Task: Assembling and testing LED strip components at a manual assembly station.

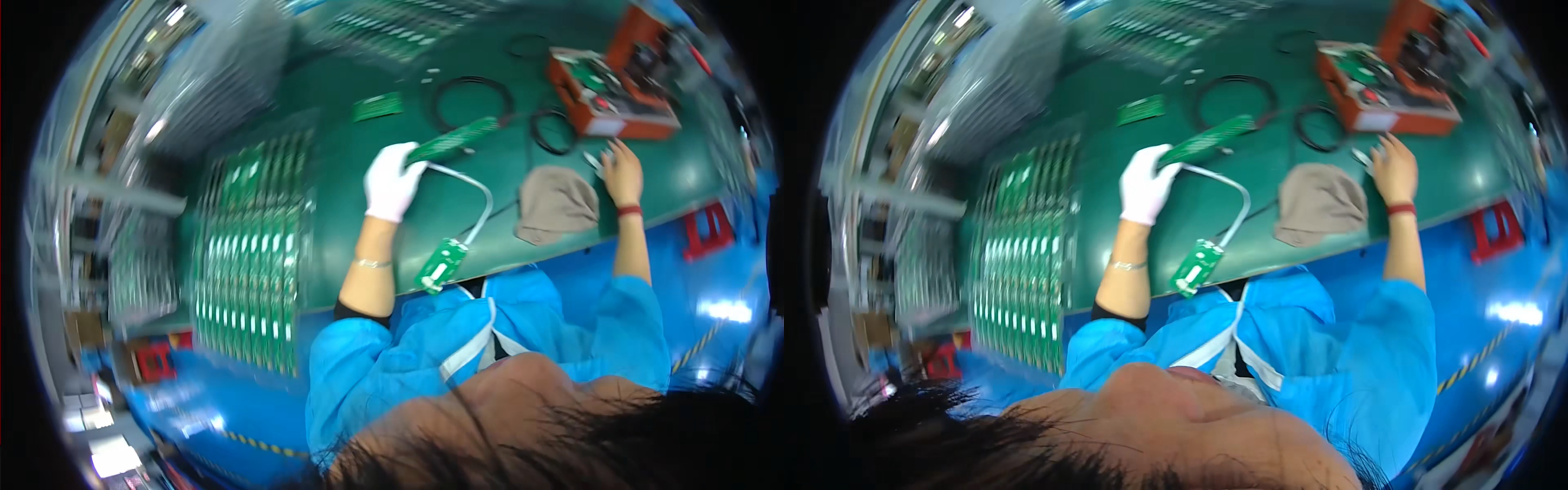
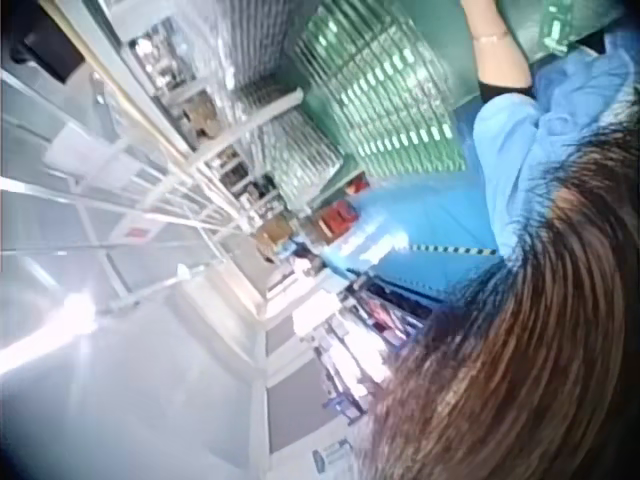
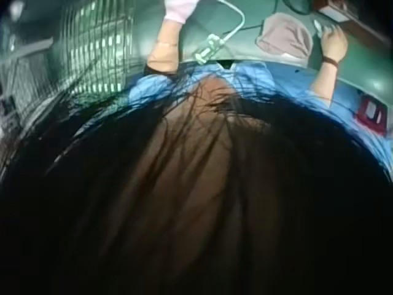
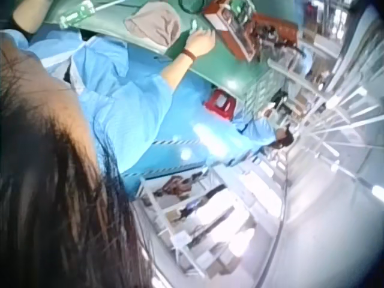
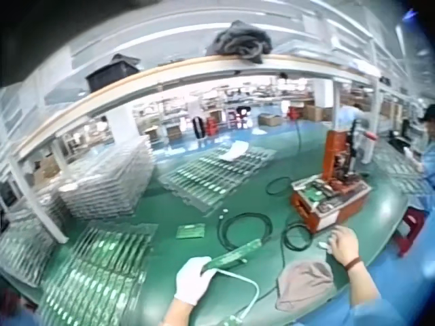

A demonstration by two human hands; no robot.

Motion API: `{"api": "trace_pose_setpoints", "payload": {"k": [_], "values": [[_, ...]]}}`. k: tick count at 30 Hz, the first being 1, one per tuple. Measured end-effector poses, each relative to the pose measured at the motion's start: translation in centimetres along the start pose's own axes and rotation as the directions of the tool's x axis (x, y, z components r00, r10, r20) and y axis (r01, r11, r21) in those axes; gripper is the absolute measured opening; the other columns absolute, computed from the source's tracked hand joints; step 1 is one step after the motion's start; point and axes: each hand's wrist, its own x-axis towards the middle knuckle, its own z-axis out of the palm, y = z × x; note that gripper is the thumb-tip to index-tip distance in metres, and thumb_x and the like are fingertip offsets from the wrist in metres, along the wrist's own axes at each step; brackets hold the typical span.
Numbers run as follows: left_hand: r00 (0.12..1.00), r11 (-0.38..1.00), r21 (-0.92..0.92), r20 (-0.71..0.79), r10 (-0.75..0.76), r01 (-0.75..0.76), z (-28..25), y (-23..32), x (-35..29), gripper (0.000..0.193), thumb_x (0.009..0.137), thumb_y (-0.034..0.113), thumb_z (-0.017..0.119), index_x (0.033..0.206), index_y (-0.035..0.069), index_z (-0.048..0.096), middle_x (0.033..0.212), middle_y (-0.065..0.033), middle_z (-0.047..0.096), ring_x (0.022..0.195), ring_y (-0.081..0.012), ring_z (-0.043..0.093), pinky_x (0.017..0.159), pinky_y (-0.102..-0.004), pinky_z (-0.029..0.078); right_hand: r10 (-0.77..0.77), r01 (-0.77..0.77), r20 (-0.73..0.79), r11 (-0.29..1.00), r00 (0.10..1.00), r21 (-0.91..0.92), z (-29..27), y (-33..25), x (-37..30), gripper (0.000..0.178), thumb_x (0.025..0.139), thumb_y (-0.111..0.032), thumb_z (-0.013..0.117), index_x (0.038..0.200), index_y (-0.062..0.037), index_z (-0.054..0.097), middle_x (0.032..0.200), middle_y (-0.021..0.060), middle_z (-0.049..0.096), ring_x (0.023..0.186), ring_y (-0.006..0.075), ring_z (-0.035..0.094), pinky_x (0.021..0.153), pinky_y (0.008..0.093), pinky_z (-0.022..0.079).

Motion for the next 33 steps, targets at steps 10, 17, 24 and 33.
{"api": "trace_pose_setpoints", "payload": {"k": [10, 17, 24, 33], "values": [[0.996, 0.999, 0.007, 0.073, -0.050, 0.050, 2.9, 2.8, 2.1, 0.036, 0.078, 0.014, 0.073, 0.111, 0.003, 0.064, 0.105, -0.0103, 0.067, 0.089, -0.0260, 0.065, 0.082, -0.0325, 0.051, 0.069, -0.049, -0.250, 0.995, 0.966, 0.086, -4.3, 1.2, 3.3, 0.035, 0.085, -0.022, 0.065, 0.117, -0.0079, 0.064, 0.124, 0.0078, 0.062, 0.110, 0.0290, 0.059, 0.097, 0.0386, 0.043], [0.998, 1.000, 0.022, 0.060, -0.023, 0.021, 2.6, 2.4, 2.4, 0.035, 0.078, 0.014, 0.071, 0.110, 0.003, 0.064, 0.105, -0.0101, 0.067, 0.090, -0.0256, 0.064, 0.083, -0.0322, 0.050, -0.021, 0.010, -0.264, 0.999, 0.964, -0.044, -2.1, -1.7, 7.4, 0.037, 0.084, -0.024, 0.066, 0.118, -0.0099, 0.064, 0.127, 0.0033, 0.062, 0.116, 0.0263, 0.057, 0.102, 0.0411, 0.040], [0.998, 0.999, 0.007, 0.050, -0.031, 0.031, 1.6, 1.3, 1.3, 0.034, 0.077, 0.013, 0.070, 0.109, 0.003, 0.064, 0.104, -0.0101, 0.066, 0.091, -0.0266, 0.064, 0.084, -0.0325, 0.050, -0.065, 0.009, -0.260, 0.977, 0.964, -0.212, -0.5, -2.8, 7.2, 0.038, 0.084, -0.028, 0.068, 0.118, -0.0120, 0.065, 0.129, -0.0014, 0.061, 0.120, 0.0232, 0.055, 0.104, 0.0416, 0.038], [0.995, 0.995, -0.069, 0.073, -0.064, 0.069, 0.3, 0.4, 0.0, 0.034, 0.078, 0.012, 0.070, 0.110, 0.003, 0.064, 0.107, -0.0109, 0.066, 0.093, -0.0263, 0.064, 0.085, -0.0320, 0.049, -0.124, -0.247, 0.375, 0.560, 0.919, 0.791, -3.4, -17.7, 4.5, 0.040, 0.093, -0.022, 0.062, 0.131, -0.0105, 0.056, 0.118, 0.0107, 0.064, 0.105, 0.0275, 0.059, 0.089, 0.0324, 0.048]]}}
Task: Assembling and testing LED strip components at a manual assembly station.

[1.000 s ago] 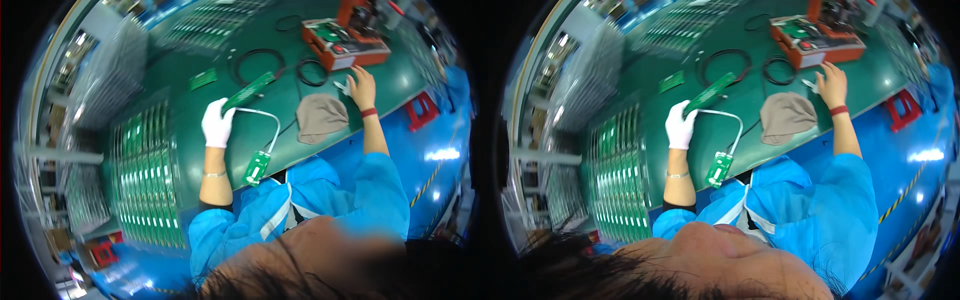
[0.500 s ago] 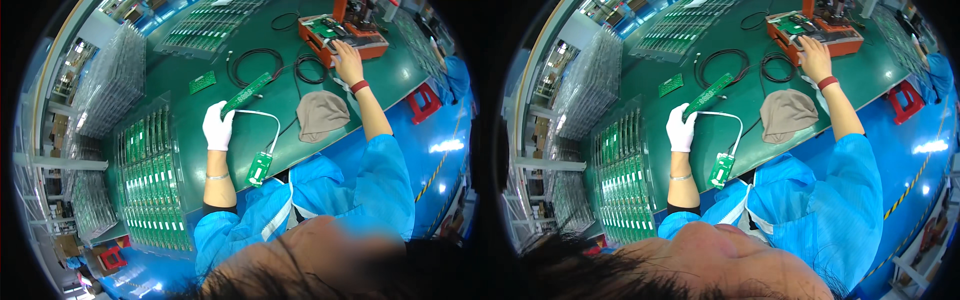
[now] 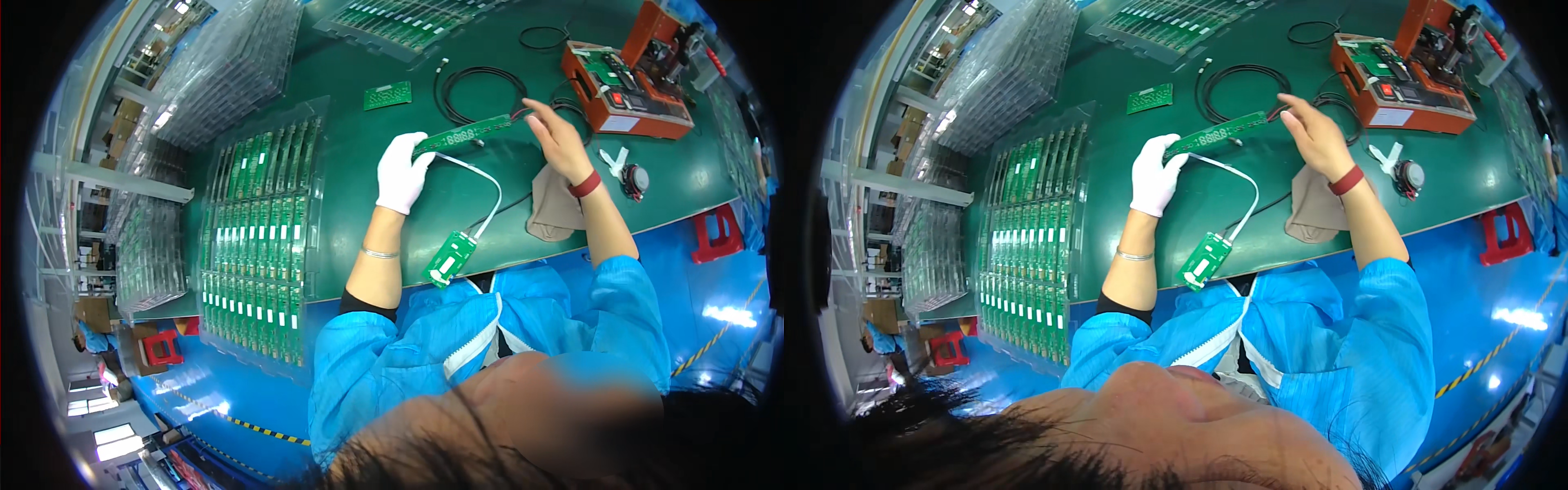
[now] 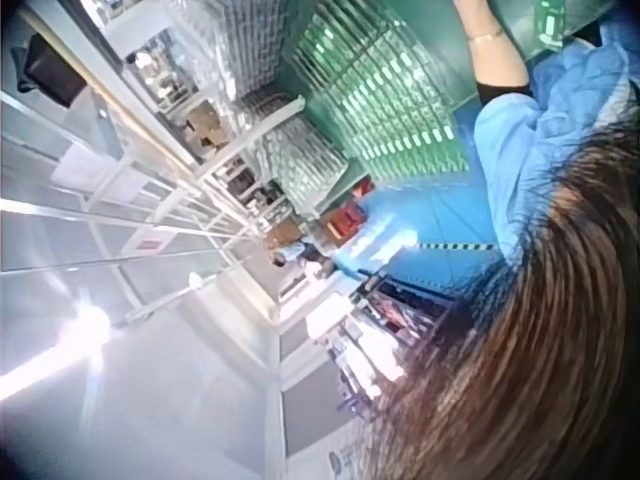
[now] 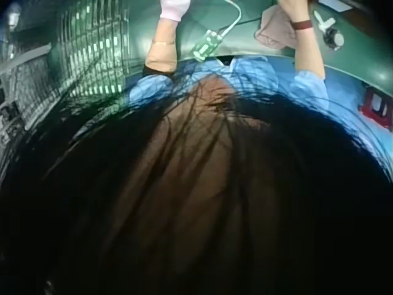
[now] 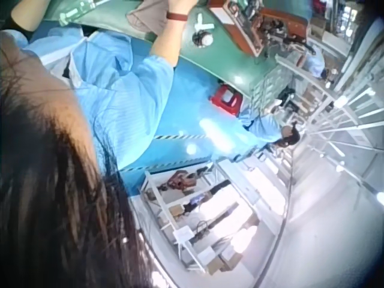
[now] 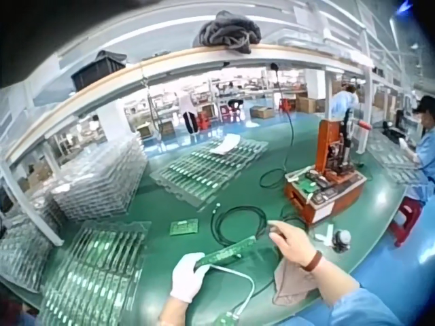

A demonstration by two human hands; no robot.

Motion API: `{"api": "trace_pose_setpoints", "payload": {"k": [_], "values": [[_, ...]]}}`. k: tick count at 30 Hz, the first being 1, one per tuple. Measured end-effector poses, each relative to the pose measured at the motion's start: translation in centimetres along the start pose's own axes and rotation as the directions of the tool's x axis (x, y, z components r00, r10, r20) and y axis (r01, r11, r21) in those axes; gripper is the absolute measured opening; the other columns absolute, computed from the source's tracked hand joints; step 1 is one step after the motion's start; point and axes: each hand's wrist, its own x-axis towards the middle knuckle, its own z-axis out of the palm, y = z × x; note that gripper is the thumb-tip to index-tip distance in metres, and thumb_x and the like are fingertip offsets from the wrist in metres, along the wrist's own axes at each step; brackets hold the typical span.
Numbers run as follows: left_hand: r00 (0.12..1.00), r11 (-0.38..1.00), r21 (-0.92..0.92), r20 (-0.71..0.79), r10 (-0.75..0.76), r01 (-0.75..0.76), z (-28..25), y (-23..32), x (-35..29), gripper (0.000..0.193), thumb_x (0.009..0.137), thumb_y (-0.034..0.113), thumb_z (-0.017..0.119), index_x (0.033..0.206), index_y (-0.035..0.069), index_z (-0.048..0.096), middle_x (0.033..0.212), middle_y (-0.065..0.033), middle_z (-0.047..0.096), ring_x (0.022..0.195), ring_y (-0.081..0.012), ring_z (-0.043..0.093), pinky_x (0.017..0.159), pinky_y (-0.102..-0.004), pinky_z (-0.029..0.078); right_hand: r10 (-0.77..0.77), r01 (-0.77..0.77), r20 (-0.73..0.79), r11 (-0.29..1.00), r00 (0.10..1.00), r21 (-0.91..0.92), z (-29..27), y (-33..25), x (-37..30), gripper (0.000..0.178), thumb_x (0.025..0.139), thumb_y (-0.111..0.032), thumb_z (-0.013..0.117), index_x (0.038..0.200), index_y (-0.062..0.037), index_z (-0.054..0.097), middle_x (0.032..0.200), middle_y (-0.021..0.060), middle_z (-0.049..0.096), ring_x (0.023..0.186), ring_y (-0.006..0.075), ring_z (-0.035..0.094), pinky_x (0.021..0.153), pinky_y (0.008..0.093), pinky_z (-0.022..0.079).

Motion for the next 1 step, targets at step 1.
{"api": "trace_pose_setpoints", "payload": {"k": [1], "values": [[1.000, 1.000, -0.006, 0.009, 0.001, -0.001, 0.47, 0.30, -0.13, 0.034, 0.078, 0.011, 0.070, 0.111, 0.003, 0.064, 0.108, -0.0112, 0.066, 0.093, -0.0261, 0.064, 0.086, -0.0315, 0.049, 0.043, -0.056, 0.087, 0.987, 0.995, 0.148, 0.84, 1.11, 0.42, 0.042, 0.094, -0.025, 0.062, 0.134, -0.0126, 0.055, 0.118, 0.0131, 0.063, 0.105, 0.0286, 0.060, 0.091, 0.0331, 0.047]]}}
